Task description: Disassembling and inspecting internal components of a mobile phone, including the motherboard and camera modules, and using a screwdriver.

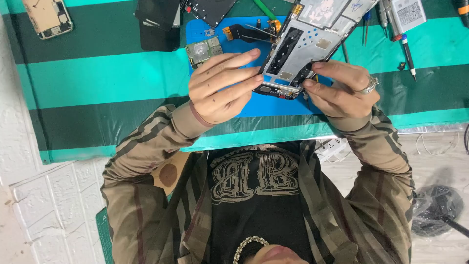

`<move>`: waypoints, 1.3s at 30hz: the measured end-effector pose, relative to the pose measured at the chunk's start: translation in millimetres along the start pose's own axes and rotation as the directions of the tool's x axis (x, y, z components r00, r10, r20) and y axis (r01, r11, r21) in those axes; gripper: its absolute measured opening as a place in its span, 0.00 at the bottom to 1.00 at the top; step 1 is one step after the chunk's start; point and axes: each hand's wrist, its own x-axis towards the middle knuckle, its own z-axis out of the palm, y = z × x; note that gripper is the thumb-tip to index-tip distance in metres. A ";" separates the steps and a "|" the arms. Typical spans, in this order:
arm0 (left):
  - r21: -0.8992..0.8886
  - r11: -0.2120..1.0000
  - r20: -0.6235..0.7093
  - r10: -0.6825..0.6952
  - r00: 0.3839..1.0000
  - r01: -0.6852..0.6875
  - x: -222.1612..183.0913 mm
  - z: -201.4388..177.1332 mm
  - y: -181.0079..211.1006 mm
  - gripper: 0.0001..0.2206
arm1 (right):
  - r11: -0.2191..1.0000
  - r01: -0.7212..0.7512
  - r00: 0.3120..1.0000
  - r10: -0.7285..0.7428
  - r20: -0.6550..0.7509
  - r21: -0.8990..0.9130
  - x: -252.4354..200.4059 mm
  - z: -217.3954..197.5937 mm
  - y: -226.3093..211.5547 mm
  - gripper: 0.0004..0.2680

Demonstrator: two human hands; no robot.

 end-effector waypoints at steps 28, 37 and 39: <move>-0.038 0.999 0.038 0.038 0.999 -0.037 -7.9 -2.5 -0.3 0.10 | 0.999 0.028 0.999 -0.029 -0.024 -0.041 -12.3 -0.1 2.6 0.04; -0.036 0.999 0.067 0.034 0.997 -0.032 -5.3 -4.9 1.9 0.12 | 0.998 0.026 1.000 -0.027 -0.015 -0.054 -18.7 -2.2 0.5 0.03; -0.037 0.999 0.063 0.039 0.997 -0.036 -5.5 -4.7 1.1 0.12 | 0.999 0.024 0.999 -0.025 -0.022 -0.044 -17.7 -0.8 0.1 0.03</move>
